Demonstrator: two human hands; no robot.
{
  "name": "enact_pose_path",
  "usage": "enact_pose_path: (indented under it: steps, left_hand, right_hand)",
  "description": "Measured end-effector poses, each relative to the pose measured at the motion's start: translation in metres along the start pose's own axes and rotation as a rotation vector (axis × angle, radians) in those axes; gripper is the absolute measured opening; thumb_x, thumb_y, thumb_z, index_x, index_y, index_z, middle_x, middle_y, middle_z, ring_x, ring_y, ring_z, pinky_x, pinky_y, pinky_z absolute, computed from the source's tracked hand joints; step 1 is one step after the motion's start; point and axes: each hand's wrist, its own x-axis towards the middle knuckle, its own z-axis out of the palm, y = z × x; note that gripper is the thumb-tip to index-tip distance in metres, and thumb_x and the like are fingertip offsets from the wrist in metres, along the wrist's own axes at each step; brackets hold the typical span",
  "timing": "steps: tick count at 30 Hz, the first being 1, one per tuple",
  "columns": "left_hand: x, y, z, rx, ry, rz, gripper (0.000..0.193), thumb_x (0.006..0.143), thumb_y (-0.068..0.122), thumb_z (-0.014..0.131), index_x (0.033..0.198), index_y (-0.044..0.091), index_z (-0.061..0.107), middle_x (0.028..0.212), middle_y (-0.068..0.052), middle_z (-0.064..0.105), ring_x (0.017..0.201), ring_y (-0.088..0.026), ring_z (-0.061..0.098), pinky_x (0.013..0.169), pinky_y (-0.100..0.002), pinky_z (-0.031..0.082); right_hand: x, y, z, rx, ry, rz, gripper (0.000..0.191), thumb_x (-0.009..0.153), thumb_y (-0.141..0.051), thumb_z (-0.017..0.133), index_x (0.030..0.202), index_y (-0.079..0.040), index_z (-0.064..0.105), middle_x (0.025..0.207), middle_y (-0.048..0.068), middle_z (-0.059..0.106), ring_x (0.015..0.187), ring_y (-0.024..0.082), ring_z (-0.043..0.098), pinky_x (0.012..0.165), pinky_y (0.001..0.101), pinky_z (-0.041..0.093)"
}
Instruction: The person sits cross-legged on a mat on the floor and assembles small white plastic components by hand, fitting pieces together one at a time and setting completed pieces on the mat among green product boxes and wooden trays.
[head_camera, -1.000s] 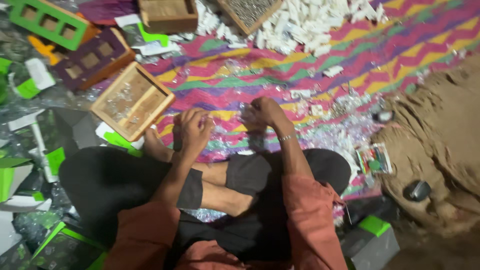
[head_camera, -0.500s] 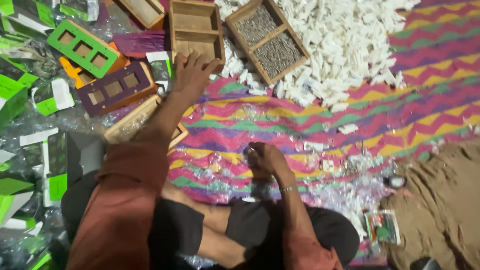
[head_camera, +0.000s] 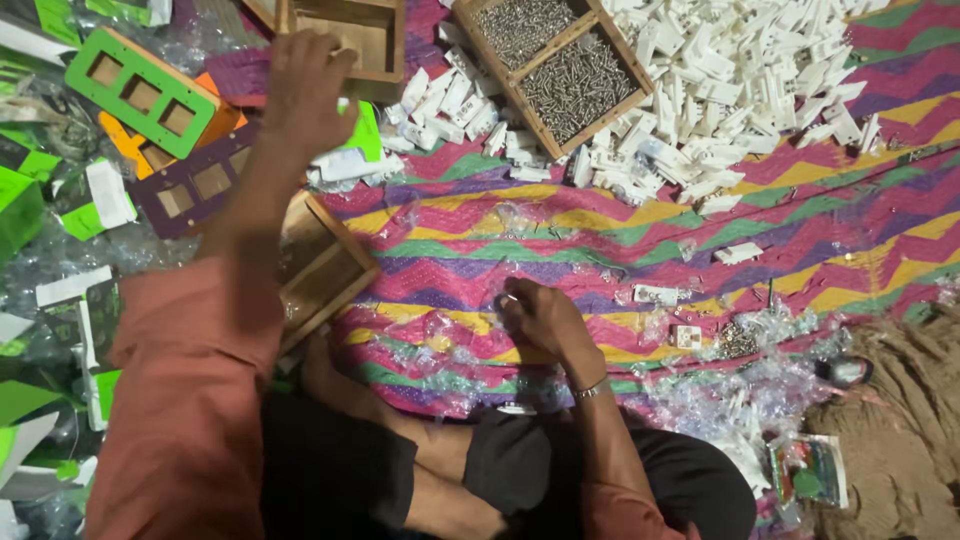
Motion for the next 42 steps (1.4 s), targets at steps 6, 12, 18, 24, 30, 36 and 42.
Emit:
enact_pose_path:
  steps: [6, 12, 18, 24, 30, 36, 42]
  left_hand:
    - [0.027, 0.090, 0.045, -0.351, -0.426, 0.114, 0.047, 0.098, 0.042, 0.074, 0.122, 0.003, 0.064, 0.125, -0.017, 0.060, 0.125, -0.034, 0.052, 0.107, -0.047, 0.045]
    - [0.054, 0.189, 0.091, -0.469, -0.353, -0.142, 0.067, 0.084, 0.051, 0.075, 0.127, 0.002, 0.060, 0.137, -0.024, 0.050, 0.136, -0.041, 0.039, 0.101, -0.064, 0.033]
    - [0.066, 0.232, 0.110, -0.360, -0.306, -0.541, 0.104, 0.066, 0.075, 0.081, 0.126, -0.005, 0.053, 0.139, -0.028, 0.044, 0.140, -0.045, 0.028, 0.104, -0.070, 0.023]
    - [0.066, 0.237, 0.094, -0.366, -0.436, -0.578, 0.090, 0.066, 0.066, 0.082, 0.124, 0.001, 0.059, 0.133, -0.016, 0.050, 0.130, -0.043, 0.037, 0.106, -0.068, 0.027]
    - [0.054, 0.237, 0.069, -0.370, -0.348, -0.436, 0.088, 0.063, 0.064, 0.082, 0.120, 0.001, 0.062, 0.123, -0.013, 0.054, 0.119, -0.037, 0.042, 0.097, -0.058, 0.035]
    - [0.064, 0.259, 0.085, -0.288, -0.280, -0.599, 0.055, 0.079, 0.054, 0.077, 0.107, 0.007, 0.067, 0.116, -0.011, 0.057, 0.120, -0.034, 0.045, 0.097, -0.056, 0.035]
    - [0.050, 0.254, 0.089, -0.341, -0.204, -0.480, 0.048, 0.082, 0.049, 0.076, 0.107, 0.009, 0.066, 0.112, -0.009, 0.066, 0.115, -0.030, 0.056, 0.095, -0.059, 0.036]
  right_hand:
    - [0.001, -0.004, -0.002, 0.058, -0.037, 0.079, 0.039, 0.092, -0.034, 0.062, 0.123, -0.010, 0.066, 0.101, 0.018, 0.075, 0.094, 0.037, 0.072, 0.080, 0.0451, 0.055]
    - [0.004, -0.012, -0.004, 0.038, 0.025, 0.062, 0.037, 0.093, -0.036, 0.063, 0.120, -0.011, 0.067, 0.097, 0.018, 0.074, 0.092, 0.038, 0.071, 0.078, 0.0461, 0.055]
    - [0.007, -0.013, -0.004, 0.016, -0.052, 0.133, 0.030, 0.094, -0.036, 0.061, 0.113, -0.013, 0.067, 0.094, 0.017, 0.074, 0.090, 0.038, 0.071, 0.077, 0.0472, 0.054]
    - [0.005, -0.018, -0.007, 0.015, -0.015, 0.095, 0.027, 0.093, -0.035, 0.062, 0.108, -0.012, 0.067, 0.094, 0.017, 0.074, 0.089, 0.039, 0.071, 0.075, 0.0479, 0.055]
    - [0.004, -0.022, -0.008, 0.019, 0.012, 0.069, 0.026, 0.092, -0.033, 0.061, 0.104, -0.012, 0.069, 0.092, 0.018, 0.074, 0.087, 0.040, 0.071, 0.075, 0.0478, 0.055]
    - [0.005, -0.021, -0.005, 0.006, 0.012, 0.074, 0.026, 0.093, -0.033, 0.061, 0.106, -0.012, 0.068, 0.093, 0.017, 0.074, 0.086, 0.040, 0.070, 0.073, 0.0493, 0.054]
    - [0.003, -0.016, -0.003, 0.016, 0.020, 0.061, 0.026, 0.093, -0.035, 0.061, 0.105, -0.012, 0.069, 0.092, 0.017, 0.074, 0.087, 0.039, 0.071, 0.074, 0.0477, 0.055]
